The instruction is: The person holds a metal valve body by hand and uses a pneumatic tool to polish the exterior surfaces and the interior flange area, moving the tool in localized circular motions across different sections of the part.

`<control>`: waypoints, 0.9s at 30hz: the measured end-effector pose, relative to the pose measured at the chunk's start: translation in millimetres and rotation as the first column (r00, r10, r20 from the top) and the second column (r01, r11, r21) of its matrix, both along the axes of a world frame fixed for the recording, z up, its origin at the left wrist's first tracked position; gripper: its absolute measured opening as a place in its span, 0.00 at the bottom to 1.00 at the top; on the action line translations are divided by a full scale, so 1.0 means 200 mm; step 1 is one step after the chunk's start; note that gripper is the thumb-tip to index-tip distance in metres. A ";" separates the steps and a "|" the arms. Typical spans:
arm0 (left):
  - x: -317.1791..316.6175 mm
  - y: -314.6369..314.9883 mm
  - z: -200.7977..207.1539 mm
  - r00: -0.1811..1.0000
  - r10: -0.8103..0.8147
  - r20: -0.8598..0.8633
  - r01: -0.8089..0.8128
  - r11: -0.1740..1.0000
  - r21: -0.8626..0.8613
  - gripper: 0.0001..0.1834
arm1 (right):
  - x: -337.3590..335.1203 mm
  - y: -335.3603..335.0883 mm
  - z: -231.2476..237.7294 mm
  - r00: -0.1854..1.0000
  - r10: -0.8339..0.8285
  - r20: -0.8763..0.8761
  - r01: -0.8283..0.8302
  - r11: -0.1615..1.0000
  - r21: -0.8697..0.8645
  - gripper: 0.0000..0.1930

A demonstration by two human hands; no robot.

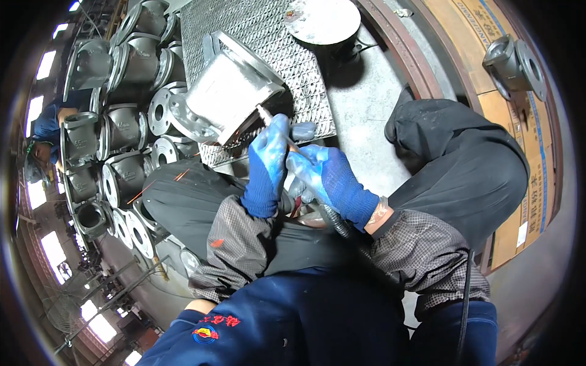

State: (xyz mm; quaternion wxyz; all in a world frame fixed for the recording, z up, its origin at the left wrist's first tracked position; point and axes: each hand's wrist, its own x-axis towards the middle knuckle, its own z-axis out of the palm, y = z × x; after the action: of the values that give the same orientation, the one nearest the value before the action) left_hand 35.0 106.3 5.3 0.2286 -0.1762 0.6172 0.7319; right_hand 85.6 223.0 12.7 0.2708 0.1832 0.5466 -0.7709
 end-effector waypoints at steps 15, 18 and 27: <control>-0.02 0.07 -0.06 0.999 -0.013 -0.039 0.012 0.999 -0.034 0.22 | 0.03 0.04 -0.10 0.997 -0.067 -0.022 0.065 0.994 -0.086 0.14; -0.04 0.10 -0.08 0.996 -0.062 -0.062 0.060 0.997 -0.039 0.23 | 0.03 0.05 -0.10 0.993 -0.114 -0.025 0.113 0.993 -0.040 0.15; -0.03 0.09 -0.07 0.997 -0.058 -0.045 0.056 0.997 -0.054 0.20 | 0.04 0.04 -0.12 0.990 -0.092 -0.110 0.095 0.995 0.023 0.14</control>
State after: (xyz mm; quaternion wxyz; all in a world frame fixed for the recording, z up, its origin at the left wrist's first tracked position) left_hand 28.4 124.0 -9.3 0.2304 -0.1475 0.6461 0.7125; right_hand 92.6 231.4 -10.4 0.2015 0.1703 0.5622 -0.7838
